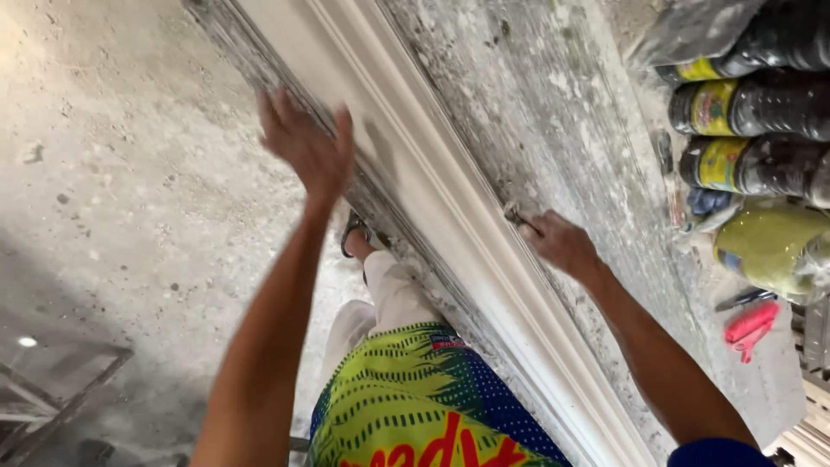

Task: Apply plaster to a decorative molding strip and smooth it using a trowel to repair imperfections.

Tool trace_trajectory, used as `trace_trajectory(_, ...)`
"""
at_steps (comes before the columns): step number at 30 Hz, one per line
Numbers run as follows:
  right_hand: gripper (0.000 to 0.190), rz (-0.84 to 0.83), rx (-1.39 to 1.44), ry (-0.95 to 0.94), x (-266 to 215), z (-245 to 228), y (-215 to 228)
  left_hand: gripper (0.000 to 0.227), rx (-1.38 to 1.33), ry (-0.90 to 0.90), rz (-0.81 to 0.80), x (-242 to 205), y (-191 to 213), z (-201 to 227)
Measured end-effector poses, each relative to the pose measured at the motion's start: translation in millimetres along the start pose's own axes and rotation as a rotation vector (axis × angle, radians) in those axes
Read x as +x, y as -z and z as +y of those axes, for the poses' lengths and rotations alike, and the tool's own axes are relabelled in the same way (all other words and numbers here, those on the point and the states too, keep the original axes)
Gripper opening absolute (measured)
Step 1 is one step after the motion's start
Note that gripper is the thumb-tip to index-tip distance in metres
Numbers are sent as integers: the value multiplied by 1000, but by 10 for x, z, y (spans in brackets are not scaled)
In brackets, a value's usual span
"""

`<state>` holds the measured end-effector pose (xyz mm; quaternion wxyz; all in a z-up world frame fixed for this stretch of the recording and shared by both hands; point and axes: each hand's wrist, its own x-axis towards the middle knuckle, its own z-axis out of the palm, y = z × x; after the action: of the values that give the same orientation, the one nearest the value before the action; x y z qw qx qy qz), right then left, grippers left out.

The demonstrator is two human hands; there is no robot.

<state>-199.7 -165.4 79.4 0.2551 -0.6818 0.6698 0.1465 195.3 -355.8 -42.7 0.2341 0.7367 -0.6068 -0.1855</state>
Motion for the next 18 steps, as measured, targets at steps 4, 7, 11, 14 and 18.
trace_trajectory(4, 51, -117, 29, 8, 1154, -769, 814, 99, 113, 23, -70, 975, 61, 74)
trace_trajectory(7, 51, -51, 94, 114, 2208, -1286, 1376, 107, 256, 79, -193, 1157, 19, 105)
trace_trajectory(11, 32, 358, -66, 425, 3508, -840, 618, 102, 112, -101, 33, 1011, -188, -128)
trace_trajectory(14, 47, -52, 124, 112, 2587, -1539, 1569, 112, 255, 106, -265, 1154, 85, 119)
trace_trajectory(18, 49, -232, 122, -51, 1420, -841, 914, 112, 319, 117, -320, 1140, 43, 95)
